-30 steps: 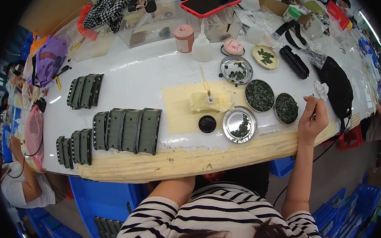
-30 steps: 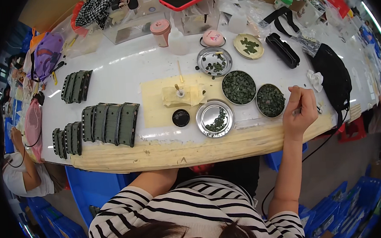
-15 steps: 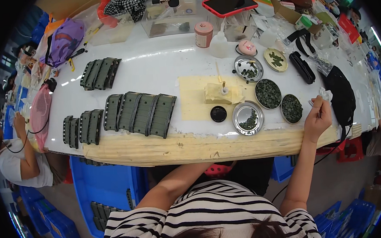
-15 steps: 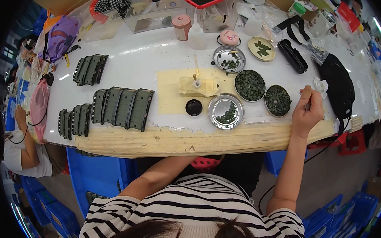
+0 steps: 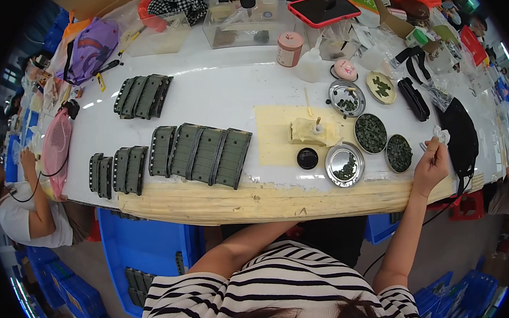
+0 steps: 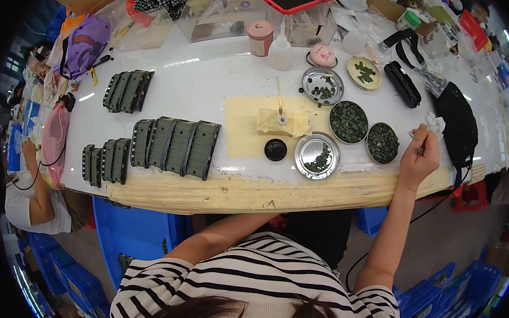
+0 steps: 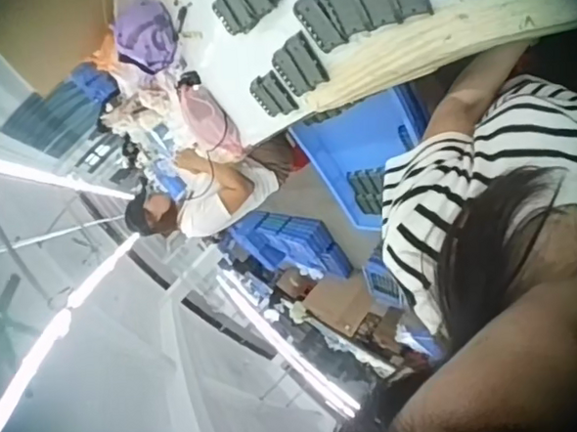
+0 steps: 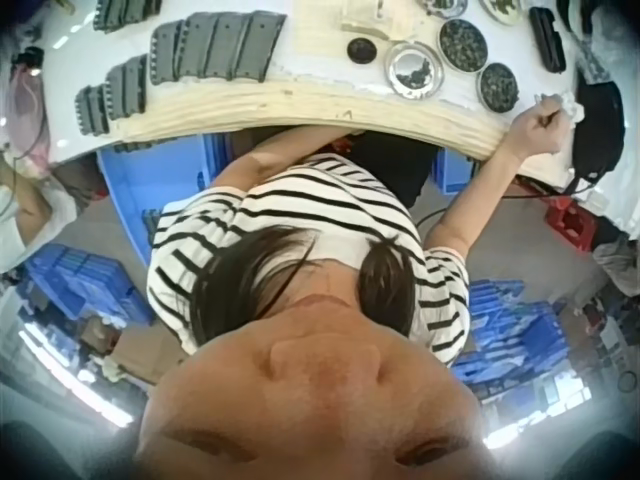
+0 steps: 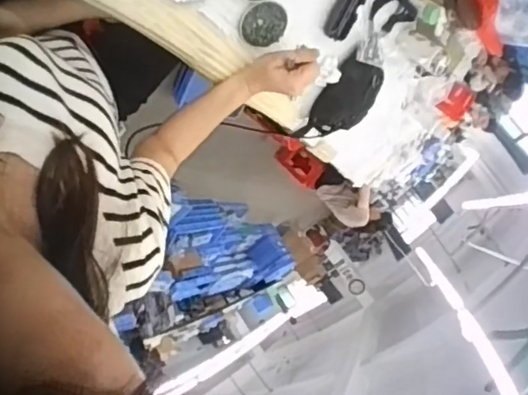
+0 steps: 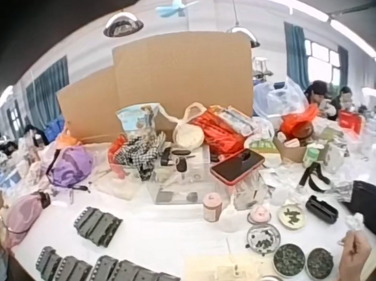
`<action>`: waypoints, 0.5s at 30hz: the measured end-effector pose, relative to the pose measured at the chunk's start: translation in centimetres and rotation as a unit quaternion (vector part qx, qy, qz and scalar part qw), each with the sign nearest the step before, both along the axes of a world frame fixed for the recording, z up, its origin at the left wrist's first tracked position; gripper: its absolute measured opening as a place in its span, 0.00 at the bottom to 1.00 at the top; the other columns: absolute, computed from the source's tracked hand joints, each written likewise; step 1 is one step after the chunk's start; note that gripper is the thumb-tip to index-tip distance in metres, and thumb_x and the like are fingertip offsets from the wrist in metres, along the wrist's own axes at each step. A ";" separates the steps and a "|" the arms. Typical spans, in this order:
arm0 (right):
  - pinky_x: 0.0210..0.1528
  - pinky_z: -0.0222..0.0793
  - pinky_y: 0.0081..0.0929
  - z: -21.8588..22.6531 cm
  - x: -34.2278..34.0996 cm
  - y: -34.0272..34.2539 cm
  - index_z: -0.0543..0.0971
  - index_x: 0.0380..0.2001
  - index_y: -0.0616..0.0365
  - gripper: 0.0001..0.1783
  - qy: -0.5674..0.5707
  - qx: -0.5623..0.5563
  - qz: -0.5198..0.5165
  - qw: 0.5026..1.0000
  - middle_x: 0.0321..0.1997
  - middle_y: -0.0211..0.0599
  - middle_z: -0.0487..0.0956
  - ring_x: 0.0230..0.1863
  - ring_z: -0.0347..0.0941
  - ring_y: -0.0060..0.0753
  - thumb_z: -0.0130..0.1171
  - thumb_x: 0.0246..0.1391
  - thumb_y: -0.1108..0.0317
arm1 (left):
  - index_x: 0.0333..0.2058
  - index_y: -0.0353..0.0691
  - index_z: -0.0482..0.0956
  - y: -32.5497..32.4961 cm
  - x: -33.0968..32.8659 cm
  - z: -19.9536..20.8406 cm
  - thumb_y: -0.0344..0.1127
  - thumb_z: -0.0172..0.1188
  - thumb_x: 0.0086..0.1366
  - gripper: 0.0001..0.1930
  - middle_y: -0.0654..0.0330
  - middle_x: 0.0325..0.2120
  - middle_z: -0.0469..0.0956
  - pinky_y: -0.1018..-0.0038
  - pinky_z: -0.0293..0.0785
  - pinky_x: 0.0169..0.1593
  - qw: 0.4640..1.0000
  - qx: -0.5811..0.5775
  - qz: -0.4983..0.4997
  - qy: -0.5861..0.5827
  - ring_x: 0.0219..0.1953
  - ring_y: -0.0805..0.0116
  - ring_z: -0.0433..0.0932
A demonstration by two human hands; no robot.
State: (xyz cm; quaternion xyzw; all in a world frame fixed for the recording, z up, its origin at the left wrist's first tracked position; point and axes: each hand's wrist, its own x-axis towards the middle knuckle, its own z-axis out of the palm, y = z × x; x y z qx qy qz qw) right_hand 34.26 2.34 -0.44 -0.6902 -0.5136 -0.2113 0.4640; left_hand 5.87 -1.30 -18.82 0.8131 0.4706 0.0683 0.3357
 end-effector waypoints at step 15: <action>0.25 0.60 0.18 0.1 -0.8 -0.7 0.75 0.24 0.66 0.13 -0.027 -0.003 0.051 0.998 0.22 0.32 0.76 0.23 0.66 0.20 0.52 0.62 0.69 | 0.49 0.34 0.73 0.2 -10.7 16.1 0.37 0.46 0.70 0.16 0.47 0.43 0.77 0.68 0.71 0.49 0.870 -0.273 -0.269 -0.311 0.43 0.51 0.77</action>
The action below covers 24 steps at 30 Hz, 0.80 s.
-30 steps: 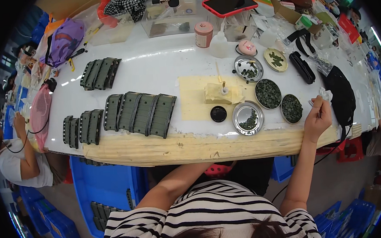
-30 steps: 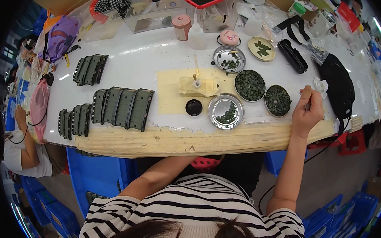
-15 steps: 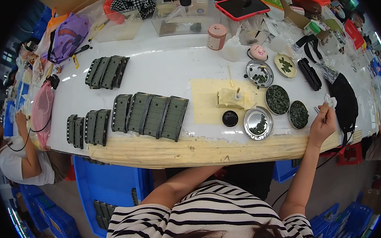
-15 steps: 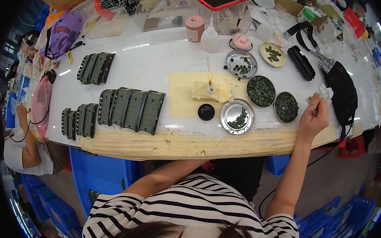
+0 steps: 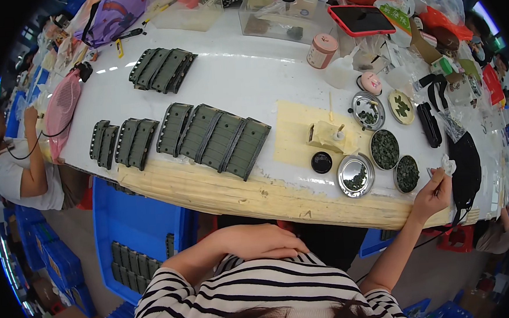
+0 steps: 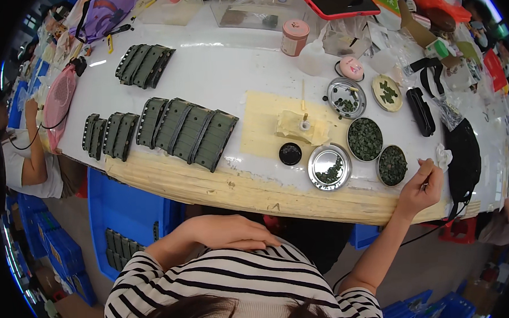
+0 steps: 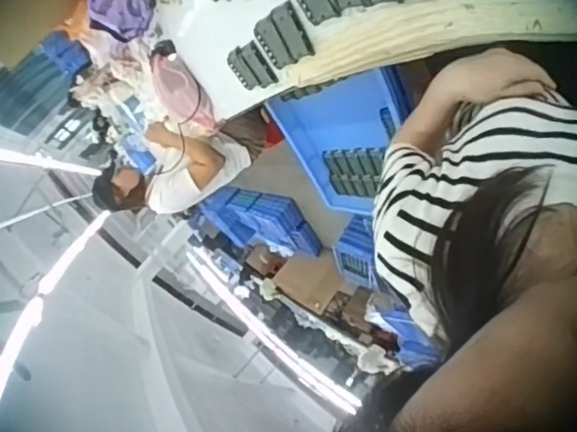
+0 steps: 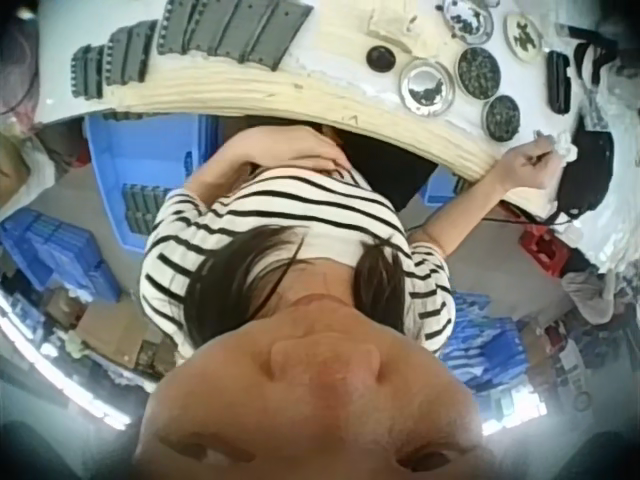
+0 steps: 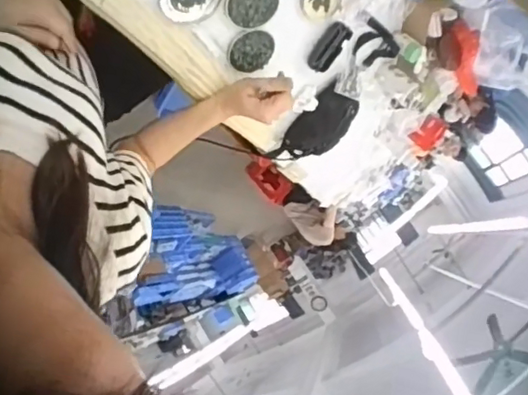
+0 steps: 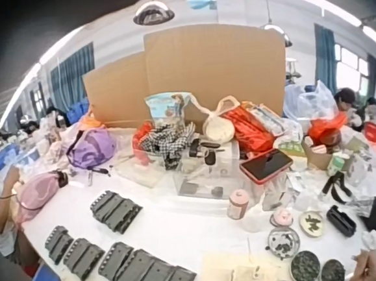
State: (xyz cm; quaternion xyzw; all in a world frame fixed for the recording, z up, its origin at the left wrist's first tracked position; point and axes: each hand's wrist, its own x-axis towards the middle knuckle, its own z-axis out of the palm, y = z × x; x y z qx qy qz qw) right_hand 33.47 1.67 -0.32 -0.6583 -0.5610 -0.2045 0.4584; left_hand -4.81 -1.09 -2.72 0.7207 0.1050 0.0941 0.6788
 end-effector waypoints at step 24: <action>0.25 0.54 0.18 0.3 0.2 -1.1 0.75 0.24 0.68 0.14 0.095 0.039 0.028 0.994 0.21 0.29 0.71 0.22 0.59 0.18 0.50 0.63 0.71 | 0.28 0.41 0.74 19.2 -13.4 4.6 0.40 0.62 0.57 0.09 0.60 0.32 0.76 0.64 0.71 0.37 0.489 0.519 0.573 0.403 0.33 0.56 0.75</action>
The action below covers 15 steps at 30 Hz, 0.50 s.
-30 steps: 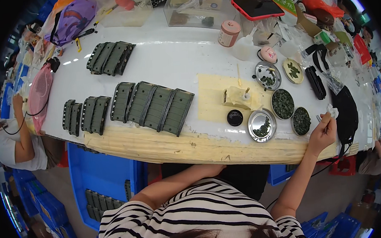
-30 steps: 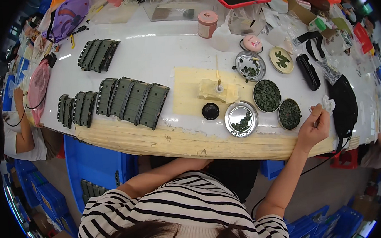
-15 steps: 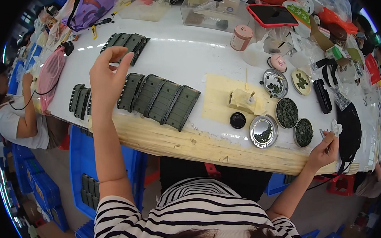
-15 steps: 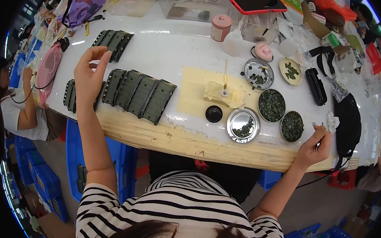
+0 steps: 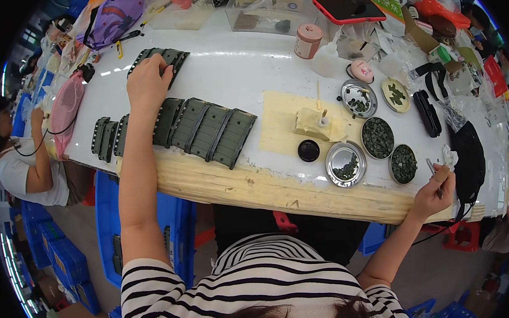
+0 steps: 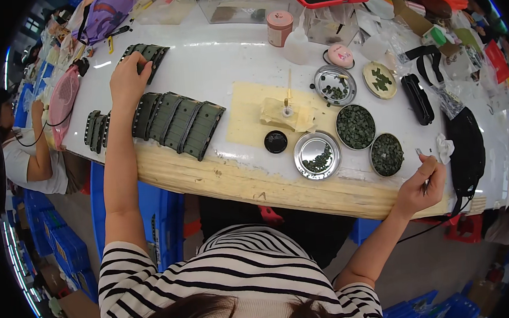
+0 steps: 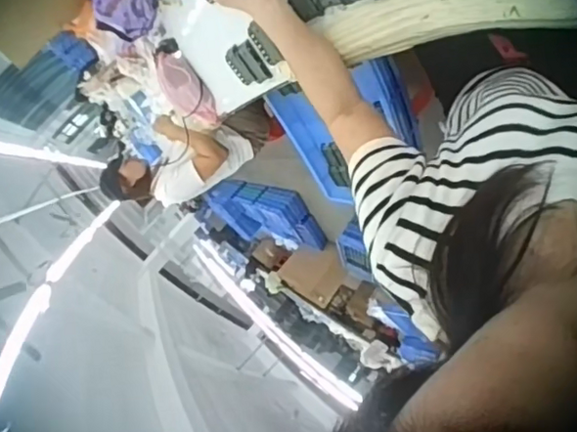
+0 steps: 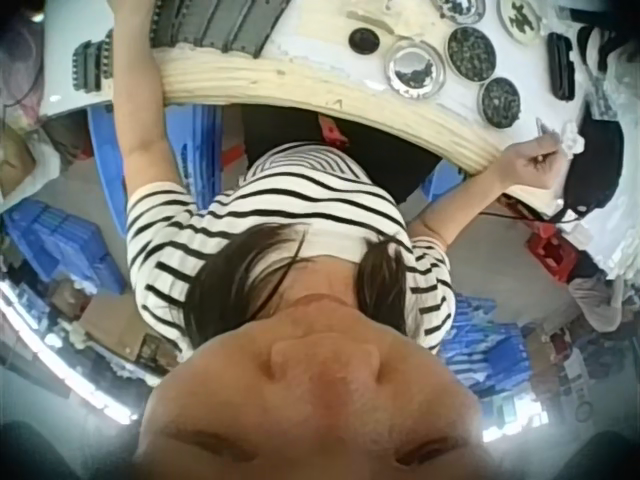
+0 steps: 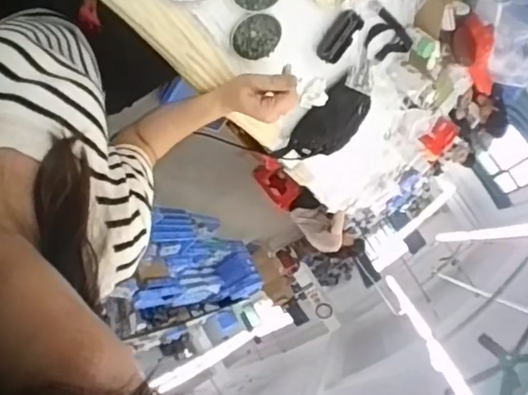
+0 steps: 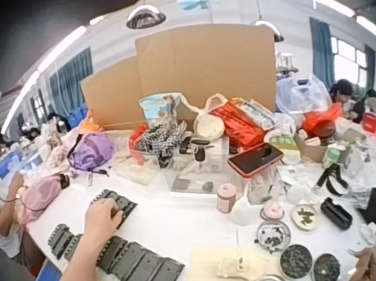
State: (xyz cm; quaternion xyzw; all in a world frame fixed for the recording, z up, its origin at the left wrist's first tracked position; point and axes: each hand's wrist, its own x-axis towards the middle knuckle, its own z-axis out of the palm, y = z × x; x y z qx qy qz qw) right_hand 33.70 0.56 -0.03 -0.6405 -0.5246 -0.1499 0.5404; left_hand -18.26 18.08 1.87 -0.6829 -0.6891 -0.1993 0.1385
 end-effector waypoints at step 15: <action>0.35 0.71 0.33 2.4 -7.6 -1.8 0.78 0.26 0.66 0.58 0.109 -0.009 0.231 0.967 0.23 0.44 0.75 0.28 0.72 0.37 0.03 0.54 0.28 | 0.60 0.26 0.60 -15.4 12.5 3.2 0.39 0.65 0.49 0.41 0.50 0.57 0.66 0.65 0.83 0.44 0.506 -0.129 -0.248 -0.816 0.51 0.67 0.70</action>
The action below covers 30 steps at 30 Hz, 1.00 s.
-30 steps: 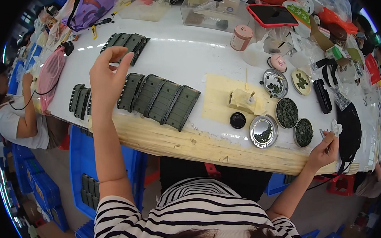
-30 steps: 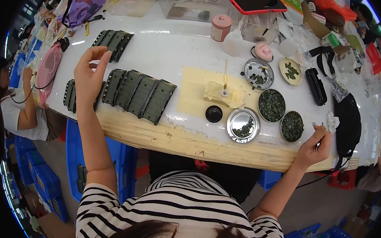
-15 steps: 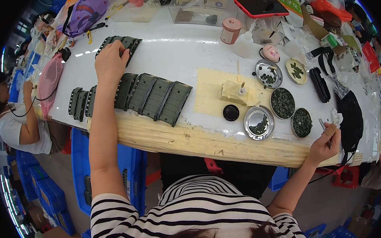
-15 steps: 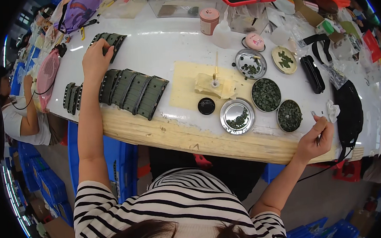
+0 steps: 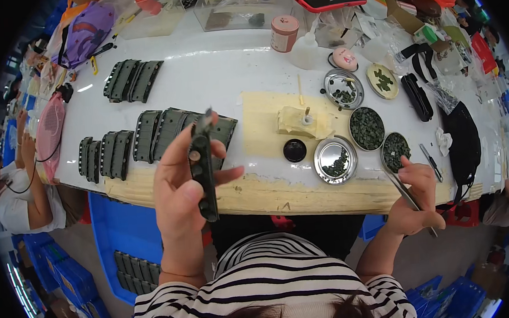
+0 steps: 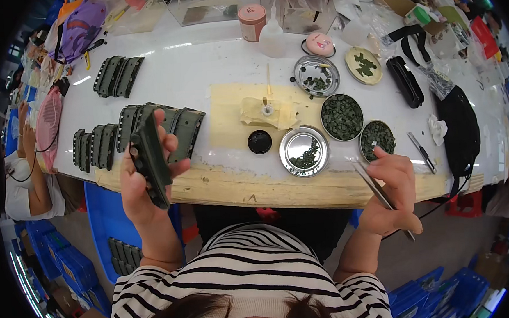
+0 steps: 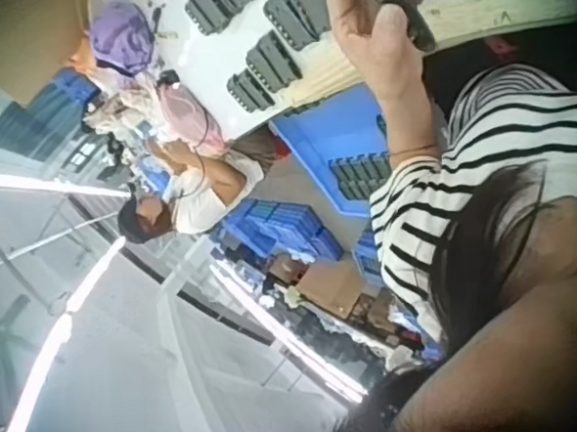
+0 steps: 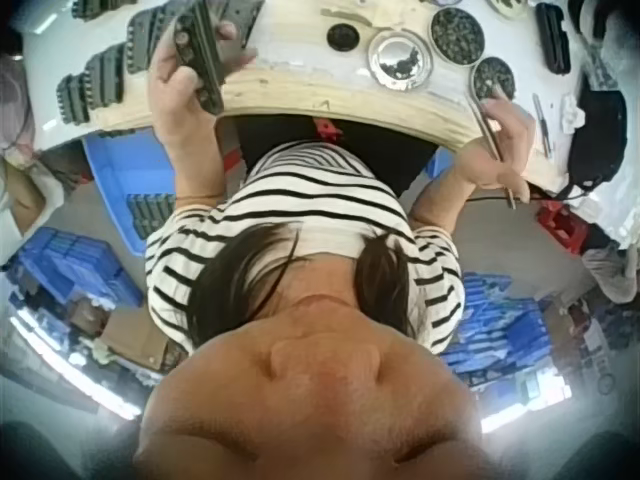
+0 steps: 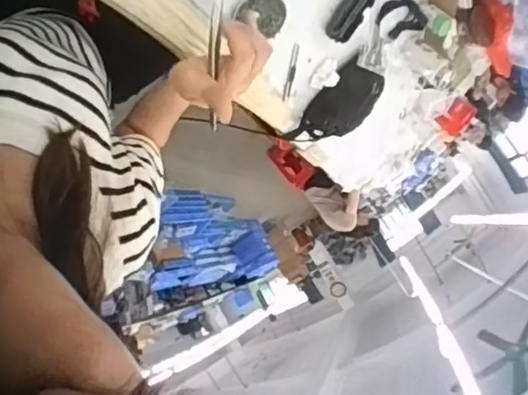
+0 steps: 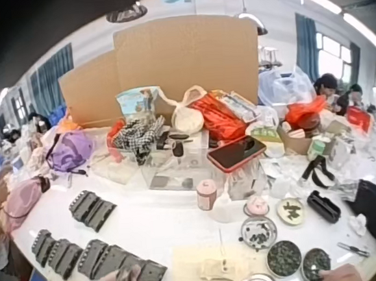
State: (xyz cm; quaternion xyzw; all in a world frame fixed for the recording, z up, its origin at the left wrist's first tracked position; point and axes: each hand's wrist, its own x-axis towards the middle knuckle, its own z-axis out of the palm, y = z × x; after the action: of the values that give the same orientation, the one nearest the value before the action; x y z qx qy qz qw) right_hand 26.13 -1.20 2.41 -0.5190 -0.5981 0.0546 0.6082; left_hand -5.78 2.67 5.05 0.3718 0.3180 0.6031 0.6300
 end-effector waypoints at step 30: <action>0.29 0.63 0.26 -2.5 -2.6 2.7 0.79 0.31 0.63 0.06 -0.077 -0.181 0.065 0.978 0.27 0.38 0.76 0.26 0.68 0.34 0.59 0.54 0.70 | 0.36 0.33 0.74 -1.7 3.2 -1.7 0.16 0.66 0.49 0.16 0.59 0.34 0.77 0.81 0.72 0.43 0.991 -0.080 -0.052 0.094 0.38 0.75 0.76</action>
State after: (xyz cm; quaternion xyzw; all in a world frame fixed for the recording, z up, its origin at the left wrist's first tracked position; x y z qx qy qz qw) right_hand 23.51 1.52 -0.09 -0.5832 -0.6557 0.1612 0.4516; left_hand -2.59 0.97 3.38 0.3912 0.4033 0.5042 0.6559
